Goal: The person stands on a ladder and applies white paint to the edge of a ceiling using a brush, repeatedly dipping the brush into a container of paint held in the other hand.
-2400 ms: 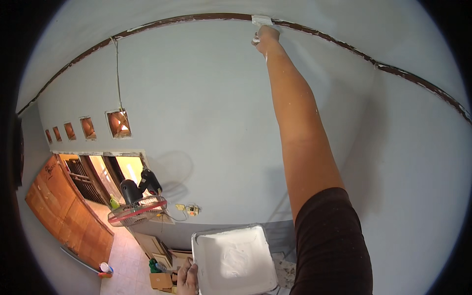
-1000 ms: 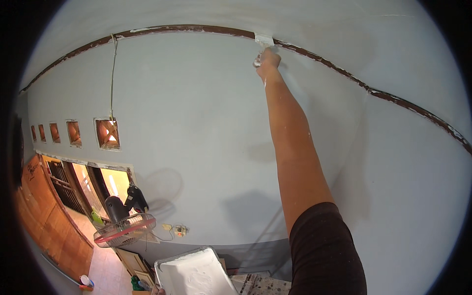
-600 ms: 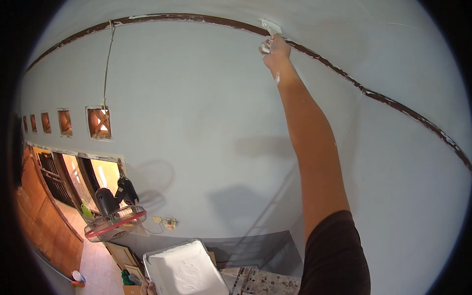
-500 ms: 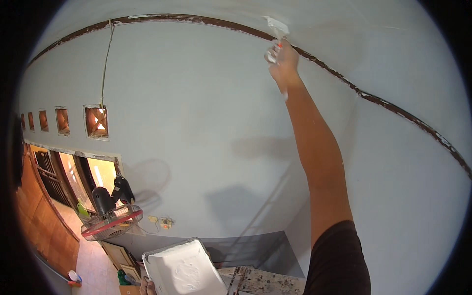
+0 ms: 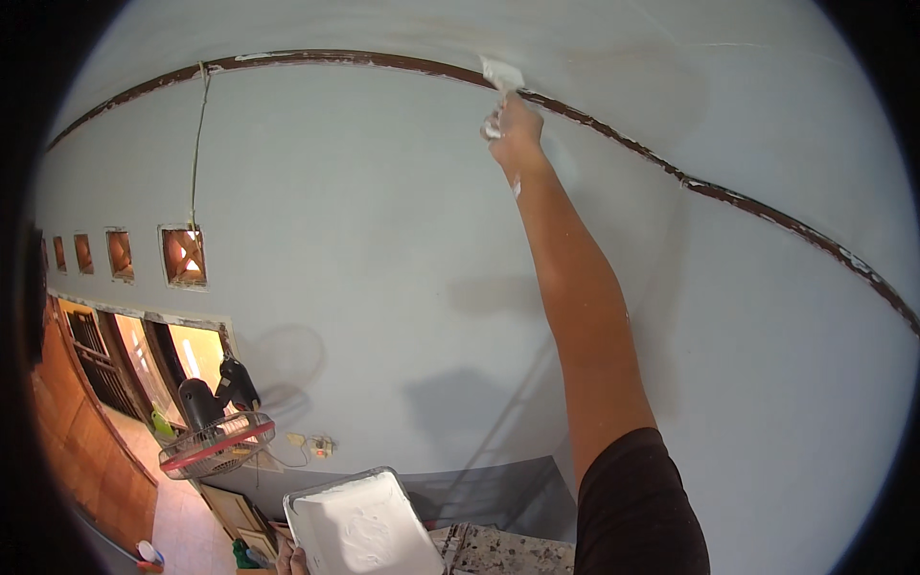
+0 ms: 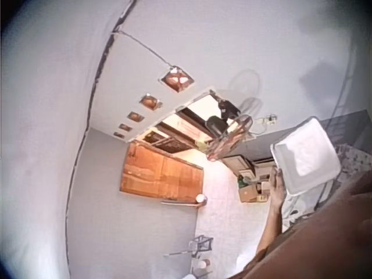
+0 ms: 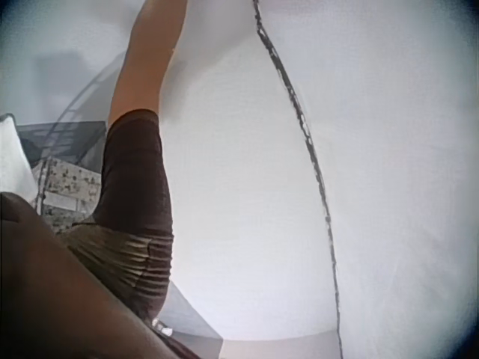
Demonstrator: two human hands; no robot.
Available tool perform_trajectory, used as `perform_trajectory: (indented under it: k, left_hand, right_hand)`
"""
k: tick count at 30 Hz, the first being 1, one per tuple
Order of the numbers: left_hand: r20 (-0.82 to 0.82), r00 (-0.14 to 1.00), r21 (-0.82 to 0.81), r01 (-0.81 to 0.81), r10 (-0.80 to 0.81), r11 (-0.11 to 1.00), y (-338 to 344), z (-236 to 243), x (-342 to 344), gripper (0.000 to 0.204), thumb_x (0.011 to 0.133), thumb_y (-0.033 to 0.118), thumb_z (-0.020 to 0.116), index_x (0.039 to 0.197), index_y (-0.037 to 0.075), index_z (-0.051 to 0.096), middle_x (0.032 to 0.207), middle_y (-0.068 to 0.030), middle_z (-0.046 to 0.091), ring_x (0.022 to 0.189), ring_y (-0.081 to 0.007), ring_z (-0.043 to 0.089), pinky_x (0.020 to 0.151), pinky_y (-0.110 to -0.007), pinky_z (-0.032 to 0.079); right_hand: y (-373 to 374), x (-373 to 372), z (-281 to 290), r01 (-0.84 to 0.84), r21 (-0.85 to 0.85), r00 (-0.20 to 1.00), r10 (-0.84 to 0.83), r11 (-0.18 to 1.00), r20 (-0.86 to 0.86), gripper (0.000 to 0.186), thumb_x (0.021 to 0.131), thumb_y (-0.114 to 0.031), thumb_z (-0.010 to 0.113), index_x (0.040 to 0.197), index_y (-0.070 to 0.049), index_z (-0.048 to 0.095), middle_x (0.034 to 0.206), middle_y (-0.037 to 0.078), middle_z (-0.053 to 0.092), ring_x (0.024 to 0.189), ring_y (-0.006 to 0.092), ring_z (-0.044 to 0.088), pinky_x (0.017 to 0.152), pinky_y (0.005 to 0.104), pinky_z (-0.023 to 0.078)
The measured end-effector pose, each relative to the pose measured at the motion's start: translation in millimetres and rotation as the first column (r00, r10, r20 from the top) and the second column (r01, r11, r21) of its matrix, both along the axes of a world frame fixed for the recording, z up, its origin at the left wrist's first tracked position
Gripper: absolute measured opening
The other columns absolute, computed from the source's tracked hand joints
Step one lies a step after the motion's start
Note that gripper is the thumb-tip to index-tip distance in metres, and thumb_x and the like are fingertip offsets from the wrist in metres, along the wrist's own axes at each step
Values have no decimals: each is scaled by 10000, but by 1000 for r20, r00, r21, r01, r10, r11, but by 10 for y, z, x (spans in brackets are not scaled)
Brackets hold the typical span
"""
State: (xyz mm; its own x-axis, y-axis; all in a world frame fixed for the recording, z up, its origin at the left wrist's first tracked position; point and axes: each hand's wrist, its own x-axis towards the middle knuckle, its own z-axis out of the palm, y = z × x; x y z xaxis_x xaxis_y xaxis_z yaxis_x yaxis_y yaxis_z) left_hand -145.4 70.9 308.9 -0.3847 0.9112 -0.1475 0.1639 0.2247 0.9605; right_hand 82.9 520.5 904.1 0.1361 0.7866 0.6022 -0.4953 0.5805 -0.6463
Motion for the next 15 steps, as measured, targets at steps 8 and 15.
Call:
perform_trajectory:
  k: [8,15]
  left_hand:
    - [155,985,208,-109,78,972,-108,-111,-55,464,1118,224,420,1535,21,427,1615,-179,383,1477,-342,367,1228,-428,290]
    - [-191,980,286,-5,63,958,-75,-583,-231,446,1100,224,493,1499,24,481,1523,-180,488,1417,-346,432,1203,-455,319]
  right_hand:
    - [-1353,224,-251,113,225,994,-110,968,-24,269,1030,-203,561,823,-46,491,711,14,414,511,106,336,445,281,253]
    - [-2343,391,-719,285,353,957,-243,891,-160,319,1023,-330,604,831,-95,503,627,-45,318,474,75,254,425,256,190]
